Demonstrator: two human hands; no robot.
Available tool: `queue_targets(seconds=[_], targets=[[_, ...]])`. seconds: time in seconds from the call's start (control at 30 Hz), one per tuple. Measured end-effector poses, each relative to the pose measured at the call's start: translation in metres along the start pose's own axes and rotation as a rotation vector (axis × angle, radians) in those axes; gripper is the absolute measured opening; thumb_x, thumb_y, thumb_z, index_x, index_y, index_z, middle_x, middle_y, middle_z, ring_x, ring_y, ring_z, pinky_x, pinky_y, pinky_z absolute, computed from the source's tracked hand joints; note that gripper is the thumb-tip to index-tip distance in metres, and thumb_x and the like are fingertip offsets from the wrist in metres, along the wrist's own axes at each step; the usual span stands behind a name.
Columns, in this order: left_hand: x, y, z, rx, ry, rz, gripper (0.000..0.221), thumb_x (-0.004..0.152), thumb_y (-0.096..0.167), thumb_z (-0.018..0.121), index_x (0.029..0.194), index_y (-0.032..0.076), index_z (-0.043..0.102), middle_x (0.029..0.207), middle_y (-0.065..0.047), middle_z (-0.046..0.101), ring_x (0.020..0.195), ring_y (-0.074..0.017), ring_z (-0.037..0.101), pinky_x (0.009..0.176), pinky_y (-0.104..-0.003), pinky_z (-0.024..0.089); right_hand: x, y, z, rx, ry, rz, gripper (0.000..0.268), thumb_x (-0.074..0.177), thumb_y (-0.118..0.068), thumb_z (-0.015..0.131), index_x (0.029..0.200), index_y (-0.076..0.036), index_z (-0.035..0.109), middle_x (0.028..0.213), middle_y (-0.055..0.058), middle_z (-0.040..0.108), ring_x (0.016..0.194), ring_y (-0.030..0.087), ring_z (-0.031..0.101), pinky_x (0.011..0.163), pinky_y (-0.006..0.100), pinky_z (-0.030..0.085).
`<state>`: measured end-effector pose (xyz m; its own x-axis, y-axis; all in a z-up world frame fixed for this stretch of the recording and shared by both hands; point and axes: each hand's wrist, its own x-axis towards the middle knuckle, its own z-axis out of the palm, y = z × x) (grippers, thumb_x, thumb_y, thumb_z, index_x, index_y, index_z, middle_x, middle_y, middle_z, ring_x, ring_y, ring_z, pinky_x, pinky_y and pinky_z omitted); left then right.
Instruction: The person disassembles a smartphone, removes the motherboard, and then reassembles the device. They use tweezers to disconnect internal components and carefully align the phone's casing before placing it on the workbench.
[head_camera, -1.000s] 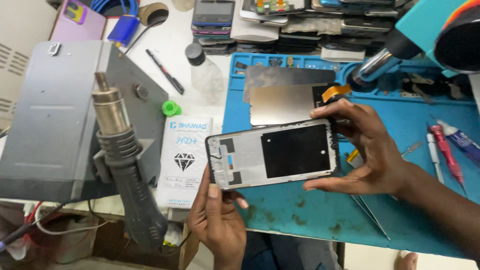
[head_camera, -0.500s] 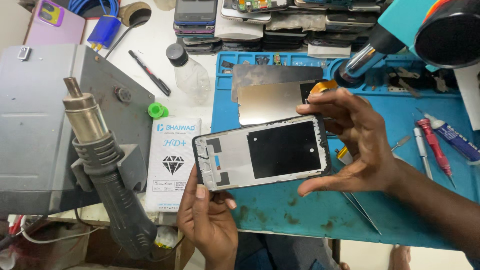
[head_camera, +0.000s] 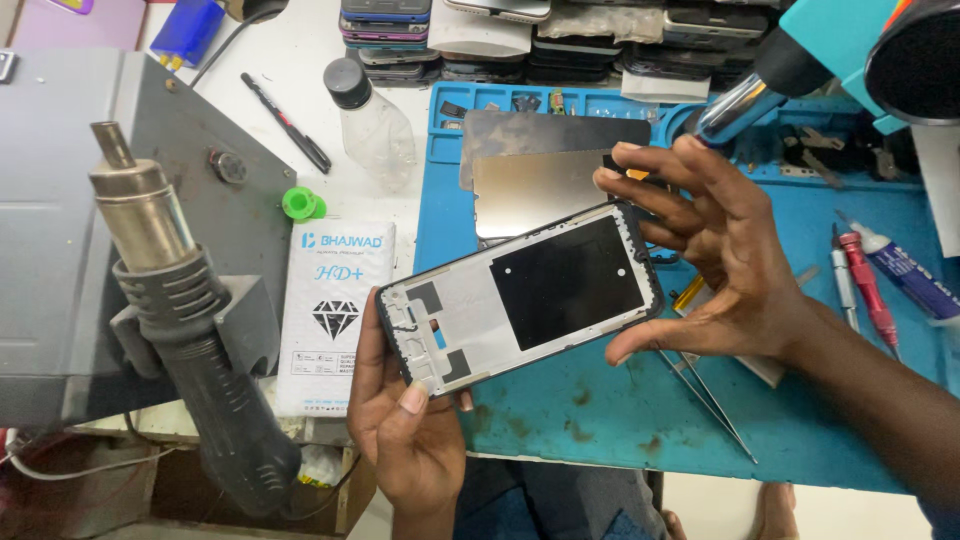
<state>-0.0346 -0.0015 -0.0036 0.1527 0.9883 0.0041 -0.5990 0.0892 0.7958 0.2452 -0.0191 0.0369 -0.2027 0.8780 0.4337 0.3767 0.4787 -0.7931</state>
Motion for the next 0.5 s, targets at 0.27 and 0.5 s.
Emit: queue_targets(seconds=[0.27,0.5], targets=[[0.0,-0.001,0.003,0.034,0.008,-0.012,0.087,0.087,0.007,0.059,0.165,-0.006,0.023,0.141,-0.024,0.055,0.103,-0.021,0.063,0.067,-0.03,0.055,0.007,-0.004,-0.003,-0.175,-0.075,0.21,0.11,0.067,-0.013,0.087,0.155,-0.009,0.022,0.158,0.023,0.042,0.145,0.034,0.049,0.11,0.046,0.048],[0.0,0.0,-0.003,-0.069,-0.068,-0.02,0.073,0.1,0.015,0.057,0.162,-0.01,0.029,0.132,-0.022,0.063,0.102,-0.0192,0.066,0.072,-0.033,0.057,0.015,-0.029,0.014,-0.333,-0.023,0.268,0.109,0.063,-0.005,0.08,0.156,-0.004,0.023,0.155,0.027,0.044,0.143,0.037,0.048,0.11,0.049,0.045]])
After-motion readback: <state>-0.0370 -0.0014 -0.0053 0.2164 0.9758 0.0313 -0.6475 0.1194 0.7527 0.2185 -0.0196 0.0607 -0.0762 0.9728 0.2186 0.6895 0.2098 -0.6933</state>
